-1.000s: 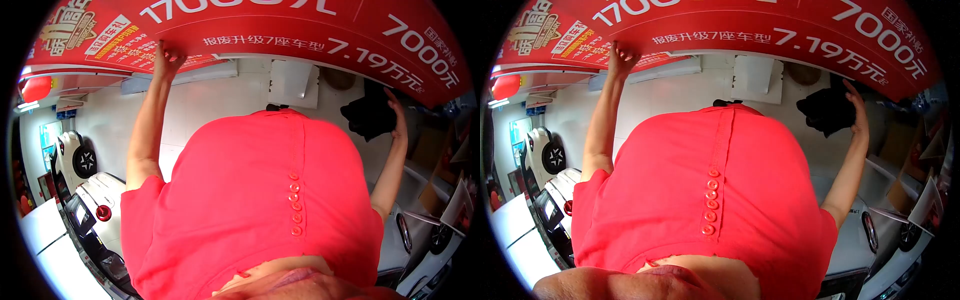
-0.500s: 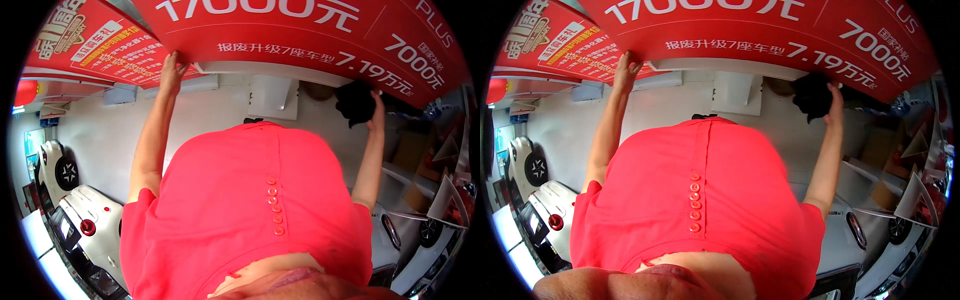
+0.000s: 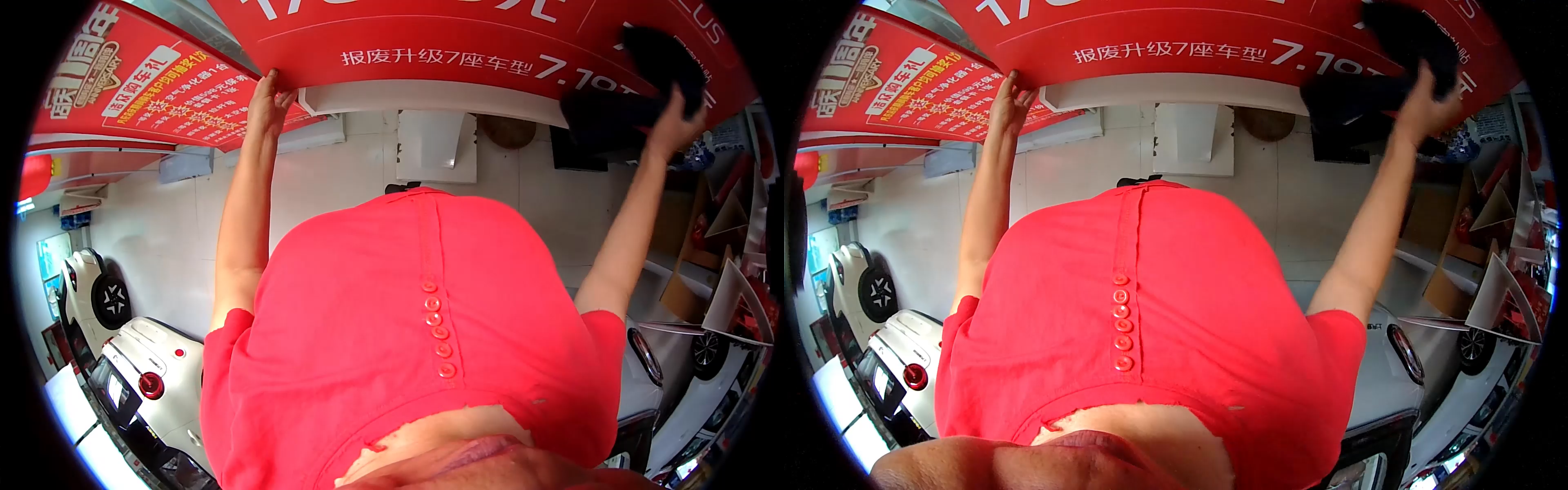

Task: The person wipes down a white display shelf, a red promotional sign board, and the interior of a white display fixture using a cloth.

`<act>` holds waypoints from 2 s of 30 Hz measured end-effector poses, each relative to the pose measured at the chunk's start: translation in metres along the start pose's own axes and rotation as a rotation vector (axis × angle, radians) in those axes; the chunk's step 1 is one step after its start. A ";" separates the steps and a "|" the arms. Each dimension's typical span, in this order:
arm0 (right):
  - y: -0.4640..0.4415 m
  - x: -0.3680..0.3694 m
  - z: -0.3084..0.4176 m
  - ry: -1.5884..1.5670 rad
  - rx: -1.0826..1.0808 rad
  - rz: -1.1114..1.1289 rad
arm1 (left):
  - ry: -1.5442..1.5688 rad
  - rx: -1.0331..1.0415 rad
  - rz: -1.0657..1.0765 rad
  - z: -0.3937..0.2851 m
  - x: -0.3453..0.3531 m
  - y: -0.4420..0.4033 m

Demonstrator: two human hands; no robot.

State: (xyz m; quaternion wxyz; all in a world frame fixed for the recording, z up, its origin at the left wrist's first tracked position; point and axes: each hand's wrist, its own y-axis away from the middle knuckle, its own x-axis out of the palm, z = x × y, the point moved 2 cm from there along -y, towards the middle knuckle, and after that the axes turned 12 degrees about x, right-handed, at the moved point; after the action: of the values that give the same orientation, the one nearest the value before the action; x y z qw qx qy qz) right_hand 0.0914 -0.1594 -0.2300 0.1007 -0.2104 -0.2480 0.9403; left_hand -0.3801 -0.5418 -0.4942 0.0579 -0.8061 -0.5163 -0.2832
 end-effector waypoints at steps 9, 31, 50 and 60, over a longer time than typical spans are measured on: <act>0.238 0.133 -0.045 0.277 -0.023 0.248 | -0.066 0.007 0.084 -0.006 0.007 0.001; 0.271 0.158 -0.020 -0.120 -0.434 0.598 | -0.188 -0.013 0.053 -0.011 0.006 0.001; 0.238 0.115 -0.061 -0.005 0.020 1.023 | -0.288 -0.004 0.051 -0.018 0.015 0.012; 0.202 0.182 -0.111 -0.116 0.442 0.890 | -0.312 0.001 0.048 -0.025 0.023 0.020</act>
State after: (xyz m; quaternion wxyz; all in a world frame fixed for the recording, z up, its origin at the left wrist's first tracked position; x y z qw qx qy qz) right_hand -0.0391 -0.2323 -0.4832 -0.2818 -0.2168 0.0659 0.9323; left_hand -0.3654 -0.5427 -0.4574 -0.0158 -0.8523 -0.5000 -0.1526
